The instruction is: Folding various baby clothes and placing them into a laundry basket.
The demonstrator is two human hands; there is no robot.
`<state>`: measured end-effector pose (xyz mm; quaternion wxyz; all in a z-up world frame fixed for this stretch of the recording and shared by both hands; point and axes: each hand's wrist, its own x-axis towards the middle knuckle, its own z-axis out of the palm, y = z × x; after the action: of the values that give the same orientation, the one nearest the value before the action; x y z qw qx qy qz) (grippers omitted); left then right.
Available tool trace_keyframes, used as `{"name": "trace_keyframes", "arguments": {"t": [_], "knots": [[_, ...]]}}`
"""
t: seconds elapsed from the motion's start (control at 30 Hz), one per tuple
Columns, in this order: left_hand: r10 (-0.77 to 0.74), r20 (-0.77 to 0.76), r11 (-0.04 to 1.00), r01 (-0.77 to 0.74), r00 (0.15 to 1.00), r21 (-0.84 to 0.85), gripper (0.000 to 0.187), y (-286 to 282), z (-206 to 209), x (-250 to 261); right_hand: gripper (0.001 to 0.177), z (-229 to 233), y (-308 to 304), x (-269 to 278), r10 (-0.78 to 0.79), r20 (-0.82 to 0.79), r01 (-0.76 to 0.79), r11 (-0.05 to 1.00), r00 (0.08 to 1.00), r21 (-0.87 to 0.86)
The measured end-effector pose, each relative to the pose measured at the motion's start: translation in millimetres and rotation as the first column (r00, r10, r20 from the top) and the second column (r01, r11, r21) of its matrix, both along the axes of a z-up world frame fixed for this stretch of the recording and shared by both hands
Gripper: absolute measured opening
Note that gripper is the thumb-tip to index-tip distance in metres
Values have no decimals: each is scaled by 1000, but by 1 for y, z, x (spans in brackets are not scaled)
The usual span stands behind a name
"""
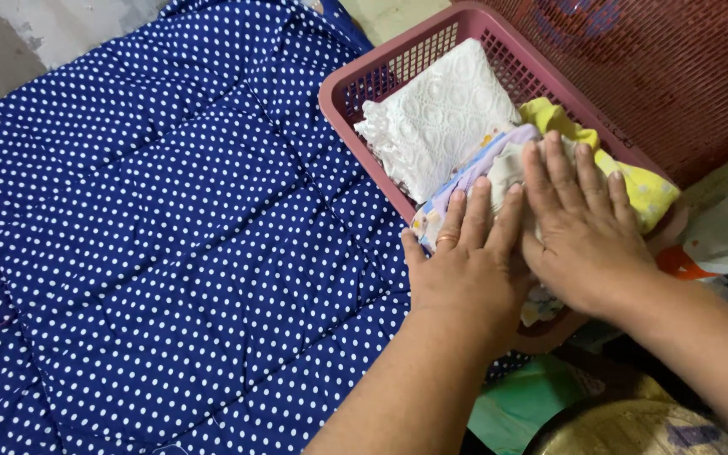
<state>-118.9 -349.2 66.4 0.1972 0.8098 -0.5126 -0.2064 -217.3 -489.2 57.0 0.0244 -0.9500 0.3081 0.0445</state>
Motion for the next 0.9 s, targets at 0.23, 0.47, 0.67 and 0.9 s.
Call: {"name": "trace_keyframes", "arguments": {"t": [0.23,0.47,0.67,0.9], "knots": [[-21,-57,992,28,998,121,87,4,16,8,85,3,3,-15,104,78,-110,991,992,73],[-64,-27,994,66,998,87,88,17,18,13,75,1,-1,-18,158,182,-169,985,970,46],[-29,-66,997,33,997,67,88,58,23,28,65,12,11,-4,141,370,-149,989,918,-8],[225,-53,948,-207,973,240,87,120,34,66,52,39,38,55,193,508,-114,976,839,-183]]}}
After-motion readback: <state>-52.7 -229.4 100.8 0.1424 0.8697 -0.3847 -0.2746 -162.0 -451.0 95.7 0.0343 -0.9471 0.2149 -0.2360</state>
